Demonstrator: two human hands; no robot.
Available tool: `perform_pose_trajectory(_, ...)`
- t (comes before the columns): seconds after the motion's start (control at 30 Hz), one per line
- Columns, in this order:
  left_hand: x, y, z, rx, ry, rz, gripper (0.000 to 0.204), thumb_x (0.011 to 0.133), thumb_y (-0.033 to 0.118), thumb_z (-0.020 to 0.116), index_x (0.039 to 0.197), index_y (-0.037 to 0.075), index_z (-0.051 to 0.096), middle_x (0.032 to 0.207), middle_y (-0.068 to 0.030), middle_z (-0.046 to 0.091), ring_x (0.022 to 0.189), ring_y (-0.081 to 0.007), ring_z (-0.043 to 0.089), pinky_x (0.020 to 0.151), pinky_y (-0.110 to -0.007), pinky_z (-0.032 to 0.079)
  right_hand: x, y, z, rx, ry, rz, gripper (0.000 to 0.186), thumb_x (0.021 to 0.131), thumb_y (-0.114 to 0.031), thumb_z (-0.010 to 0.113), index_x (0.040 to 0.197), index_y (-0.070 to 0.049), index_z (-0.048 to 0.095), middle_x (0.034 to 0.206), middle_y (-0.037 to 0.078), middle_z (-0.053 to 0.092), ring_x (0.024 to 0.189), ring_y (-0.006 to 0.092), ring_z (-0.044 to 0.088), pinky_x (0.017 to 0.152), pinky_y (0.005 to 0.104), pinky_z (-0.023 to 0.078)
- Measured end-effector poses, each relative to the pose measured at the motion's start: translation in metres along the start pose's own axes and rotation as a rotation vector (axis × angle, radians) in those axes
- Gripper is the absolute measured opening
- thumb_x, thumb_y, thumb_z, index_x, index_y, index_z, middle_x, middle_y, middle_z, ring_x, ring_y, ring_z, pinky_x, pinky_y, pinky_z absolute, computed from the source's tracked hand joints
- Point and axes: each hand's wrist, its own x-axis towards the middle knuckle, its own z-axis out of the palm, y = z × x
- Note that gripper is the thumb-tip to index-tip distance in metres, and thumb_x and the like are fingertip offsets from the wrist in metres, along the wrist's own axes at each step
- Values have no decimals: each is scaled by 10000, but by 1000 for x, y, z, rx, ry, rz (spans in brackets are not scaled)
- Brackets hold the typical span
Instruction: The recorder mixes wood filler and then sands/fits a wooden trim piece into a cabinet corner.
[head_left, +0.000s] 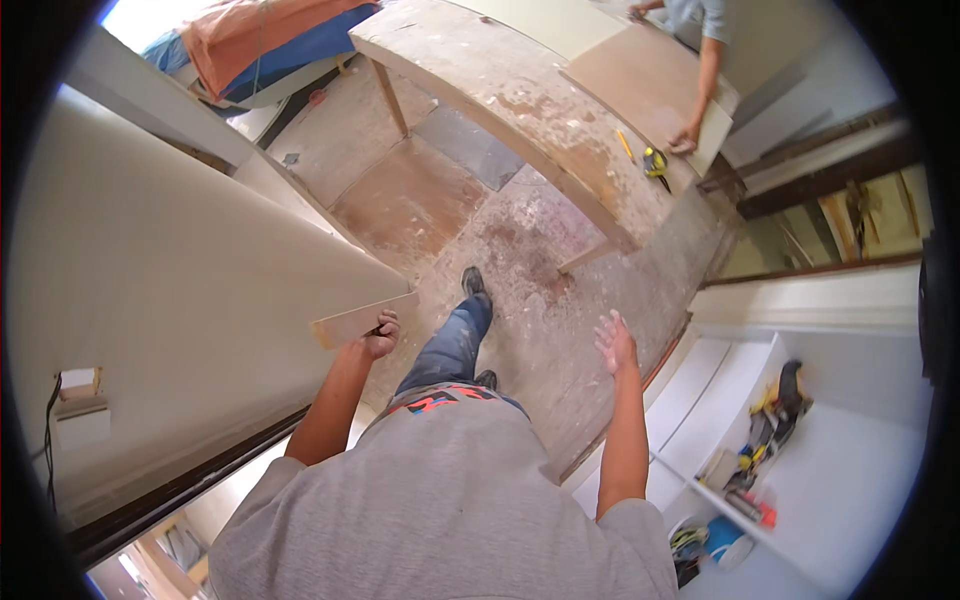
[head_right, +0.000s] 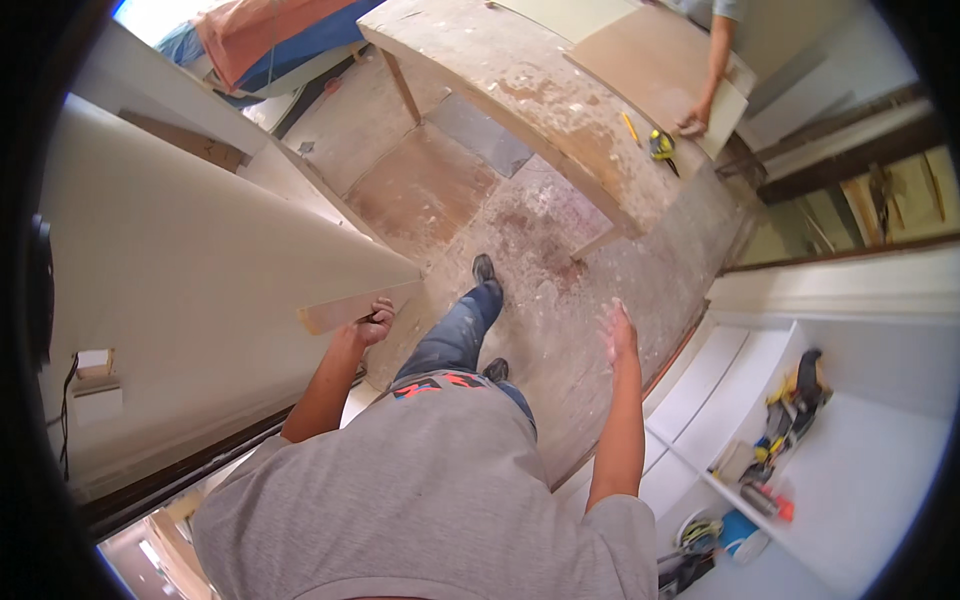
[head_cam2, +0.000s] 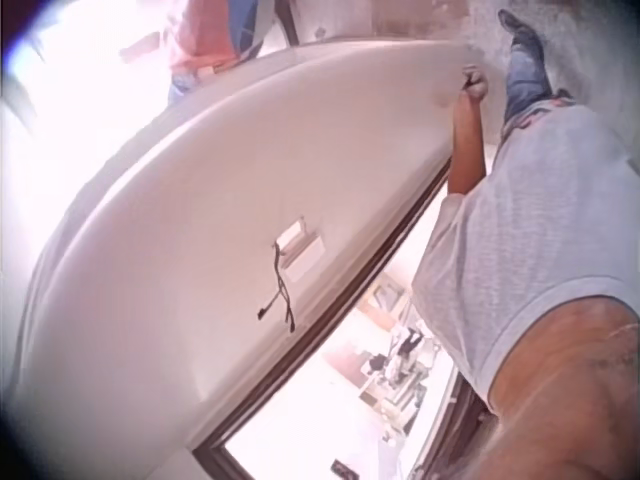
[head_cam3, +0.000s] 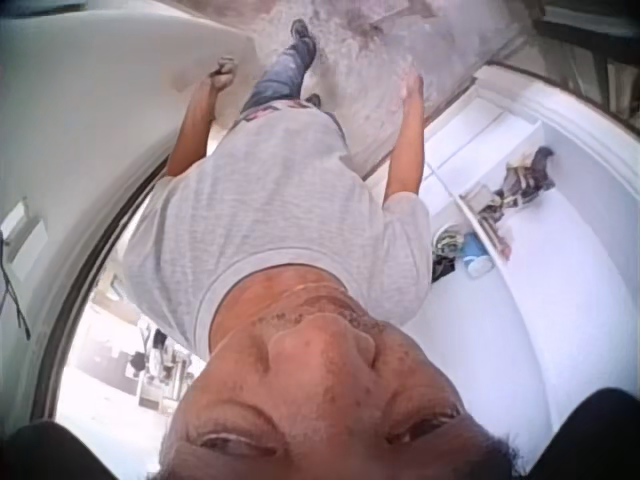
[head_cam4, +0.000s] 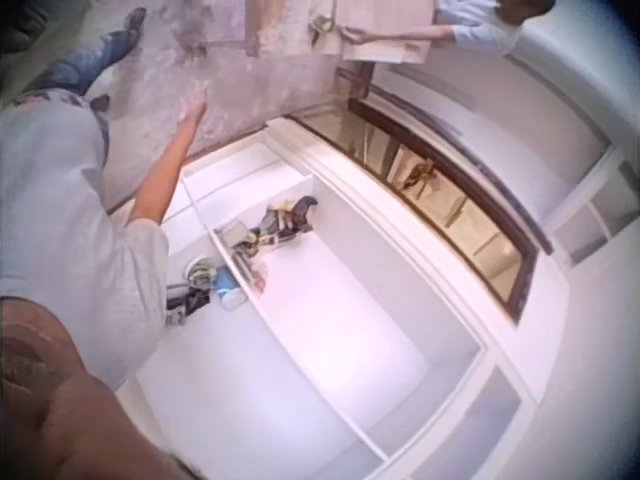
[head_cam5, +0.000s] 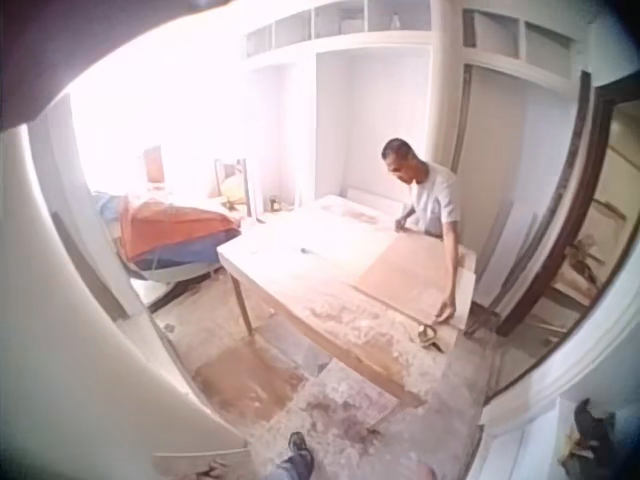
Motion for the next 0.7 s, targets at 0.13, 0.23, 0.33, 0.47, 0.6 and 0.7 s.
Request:
perform_pose_trajectory(0.13,57,27,39,-100,7,40,186,972,245,560,895,77,546,765,-52,562,582,-141,539,463,-259,343,75,-55,92,-447,-176,-13,588,1044,-451,561,1562,-200,442,1465,109,590,1314,330,571,1116,562,404)
perform_pose_trajectory(0.23,95,54,75,-156,-10,70,173,976,225,541,912,64,538,776,-60,562,591,-144,539,470,-263,346,107,-59,150,-909,-391,-143,399,1019,-341,610,1348,-121,660,1325,133,690,1172,299,665,1022,389,494)
perform_pose_trajectory(0.33,130,84,105,-229,-6,85,194,976,249,543,954,57,551,791,-61,579,590,-154,543,476,-271,355,136,-69,171,-1339,-675,-126,374,963,-312,672,1267,-96,700,1316,182,674,1218,363,635,1063,416,474)
perform_pose_trajectory(0.47,143,107,130,-304,-38,118,189,980,247,560,984,59,578,781,-54,584,606,-160,570,492,-272,396,165,-110,227,-1279,-840,-164,363,913,-282,715,1239,-124,721,1344,184,657,1259,381,603,1079,428,465)
perform_pose_trajectory(0.6,136,115,136,-398,-165,195,215,943,241,611,1034,48,577,823,-58,582,634,-175,585,519,-283,418,218,-171,326,-1483,-877,-674,284,866,-250,737,1107,-100,748,1260,168,677,1174,346,627,1022,434,485)
perform_pose_trajectory(0.7,130,119,138,-505,-202,264,264,911,241,652,1060,40,568,847,-56,570,635,-178,576,521,-294,413,249,-217,413,-1441,-991,-741,215,857,-228,745,994,-63,740,1115,149,703,1059,320,651,923,433,505)
